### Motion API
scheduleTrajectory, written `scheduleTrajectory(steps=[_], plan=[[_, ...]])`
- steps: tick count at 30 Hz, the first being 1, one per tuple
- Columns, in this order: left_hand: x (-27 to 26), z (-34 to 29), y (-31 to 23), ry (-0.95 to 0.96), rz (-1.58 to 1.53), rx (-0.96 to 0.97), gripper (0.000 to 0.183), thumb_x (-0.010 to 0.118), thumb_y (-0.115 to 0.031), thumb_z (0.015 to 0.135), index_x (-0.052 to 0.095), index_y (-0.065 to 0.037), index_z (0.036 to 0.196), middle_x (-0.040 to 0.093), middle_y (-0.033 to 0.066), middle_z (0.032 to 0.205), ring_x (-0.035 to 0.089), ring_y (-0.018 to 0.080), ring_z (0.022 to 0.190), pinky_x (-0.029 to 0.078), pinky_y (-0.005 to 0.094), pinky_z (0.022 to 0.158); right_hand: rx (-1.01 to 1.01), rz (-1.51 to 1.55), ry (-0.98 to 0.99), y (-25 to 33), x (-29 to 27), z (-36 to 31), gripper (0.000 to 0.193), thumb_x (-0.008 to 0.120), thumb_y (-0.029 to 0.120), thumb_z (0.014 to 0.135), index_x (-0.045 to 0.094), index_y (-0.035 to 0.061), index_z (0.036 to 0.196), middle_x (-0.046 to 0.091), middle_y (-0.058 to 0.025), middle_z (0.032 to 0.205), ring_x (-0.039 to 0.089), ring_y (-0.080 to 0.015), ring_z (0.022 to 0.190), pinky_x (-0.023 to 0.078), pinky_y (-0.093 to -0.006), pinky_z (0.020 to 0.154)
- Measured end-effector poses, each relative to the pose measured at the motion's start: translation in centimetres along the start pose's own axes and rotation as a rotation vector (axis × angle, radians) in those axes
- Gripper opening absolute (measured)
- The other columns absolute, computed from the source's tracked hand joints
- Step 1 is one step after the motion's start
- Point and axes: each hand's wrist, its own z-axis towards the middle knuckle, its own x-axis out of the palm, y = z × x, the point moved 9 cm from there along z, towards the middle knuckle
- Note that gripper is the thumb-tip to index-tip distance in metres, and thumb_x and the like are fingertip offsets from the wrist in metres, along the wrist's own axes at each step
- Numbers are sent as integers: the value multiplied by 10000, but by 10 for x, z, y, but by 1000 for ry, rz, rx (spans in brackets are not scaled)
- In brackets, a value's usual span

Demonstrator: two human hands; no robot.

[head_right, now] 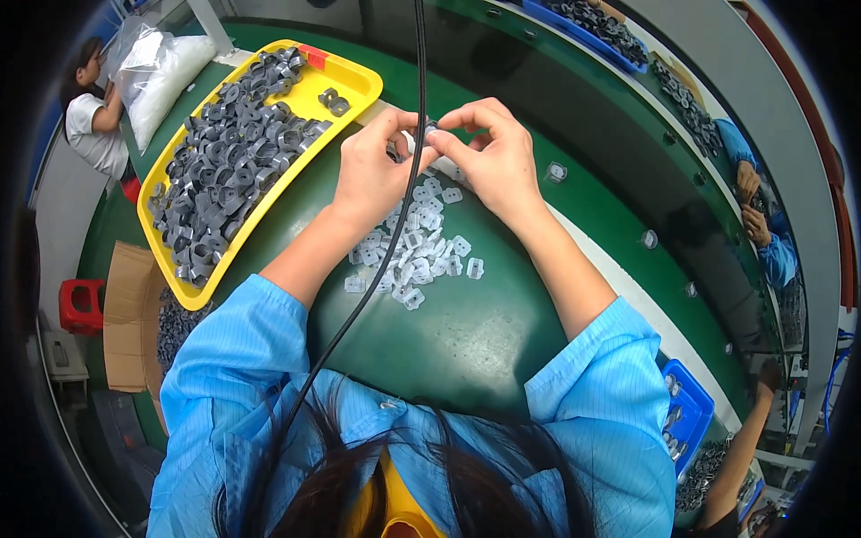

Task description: The person dumps small plastic clips from a tray onto the work surface, then repeatedly assembles components by fitting the clips onto grey plastic parts by hand.

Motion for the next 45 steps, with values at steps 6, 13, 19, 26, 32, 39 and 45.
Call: scheduleTrajectory(steps=[6,13,19,26,32,39,45], plan=[[4,-1,-7,19,89,101,271,743,-114,699,582,-28,900,625,88,776,604,221,634,502,325,575,-163,-162,-3,10,-3,0,114,756,150,698,719,77,778,626,-24,784,550,-143,763,444,-261,567],[-4,-3,-30,-49,136,353,331,787,-114,659,615,-26,928,605,94,810,607,230,646,504,320,579,520,656,145,-39,23,-7,262,708,97,770,624,-21,988,630,-50,848,594,-103,789,489,-220,698],[-1,-7,-39,67,143,371,441,763,-140,685,637,-128,1108,540,81,902,595,239,710,514,334,621,554,746,331,-45,26,-17,82,603,74,819,625,24,880,620,-27,815,567,-63,709,435,-170,619],[-3,-12,-56,106,75,575,354,767,-196,671,649,-82,984,548,74,864,595,249,703,504,332,609,574,514,573,-27,17,-15,84,645,72,817,616,17,873,646,-37,781,614,-82,670,494,-189,600],[2,-14,-59,193,43,607,314,748,-200,690,622,-63,944,554,67,907,595,247,695,499,343,619,554,418,688,-19,15,-18,136,677,26,773,595,0,878,645,-52,756,627,-94,669,529,-225,621],[14,-17,-55,299,55,585,311,749,-205,691,613,-56,928,560,88,924,603,255,730,502,353,625,484,304,680,-6,15,-21,114,619,-43,761,586,-6,864,633,-40,745,608,-85,654,512,-215,630],[-7,1,-42,35,-31,394,360,783,-141,685,636,-6,985,538,108,904,573,231,706,496,299,615,547,891,415,-21,23,-14,219,621,73,838,595,-16,1037,629,-79,973,605,-122,880,498,-238,792]])
